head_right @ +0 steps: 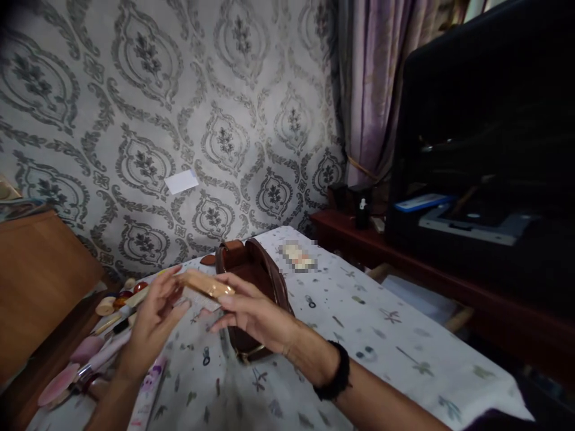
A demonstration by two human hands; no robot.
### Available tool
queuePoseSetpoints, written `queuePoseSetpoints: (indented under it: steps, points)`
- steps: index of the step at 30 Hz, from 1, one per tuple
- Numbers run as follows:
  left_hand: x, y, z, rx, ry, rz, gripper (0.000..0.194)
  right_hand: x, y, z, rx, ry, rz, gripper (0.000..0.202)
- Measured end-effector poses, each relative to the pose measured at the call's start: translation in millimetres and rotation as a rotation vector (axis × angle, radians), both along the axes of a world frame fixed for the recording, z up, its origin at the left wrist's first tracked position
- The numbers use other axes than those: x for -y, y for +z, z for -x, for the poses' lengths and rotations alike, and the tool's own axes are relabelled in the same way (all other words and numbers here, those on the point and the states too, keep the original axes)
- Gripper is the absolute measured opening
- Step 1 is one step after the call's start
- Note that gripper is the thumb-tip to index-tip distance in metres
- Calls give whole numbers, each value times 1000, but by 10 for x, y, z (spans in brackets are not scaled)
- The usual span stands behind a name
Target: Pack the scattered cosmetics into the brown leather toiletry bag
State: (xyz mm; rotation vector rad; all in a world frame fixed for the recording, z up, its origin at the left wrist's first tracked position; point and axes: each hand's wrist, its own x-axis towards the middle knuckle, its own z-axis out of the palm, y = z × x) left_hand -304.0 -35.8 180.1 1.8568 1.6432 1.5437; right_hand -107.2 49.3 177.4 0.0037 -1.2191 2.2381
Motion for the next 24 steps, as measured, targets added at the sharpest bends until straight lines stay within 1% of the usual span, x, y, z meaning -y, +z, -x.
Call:
queuePoseSetpoints:
  steps: [2, 4, 7, 9, 11, 13, 15, 18, 21, 24]
  points:
    - [-151, -115, -108, -154, 45, -18, 44, -57, -38, -57, -65, -68, 81, 39]
    - [-273, -250, -212, -361, 44, -46, 39, -136, -96, -98, -96, -113, 181, 35]
    - [-387, -431, -338, -622, 25, -105, 43, -264, -197, -130, -68, -178, 326, 31]
    - [-421, -513, -384, -720, 39, -129, 43, -325, -246, -135, -27, -281, 392, 25]
    - [-429, -560, -399, -771, 64, -139, 38, -349, -264, -123, 16, -400, 410, 23]
    - [-419, -586, -397, -784, 89, -143, 34, -343, -255, -91, 51, -513, 378, 24]
    - [-404, -614, -394, -776, 101, -145, 34, -329, -231, -38, 107, -601, 311, 28]
    - [-397, -685, -403, -737, 114, -154, 37, -364, -199, 76, 297, -694, 171, 32]
    - [-417, -773, -417, -699, 130, -187, 39, -529, -200, 227, 540, -722, 59, 35]
    - [-444, -828, -423, -681, 137, -223, 40, -781, -258, 396, 697, -684, 41, 28]
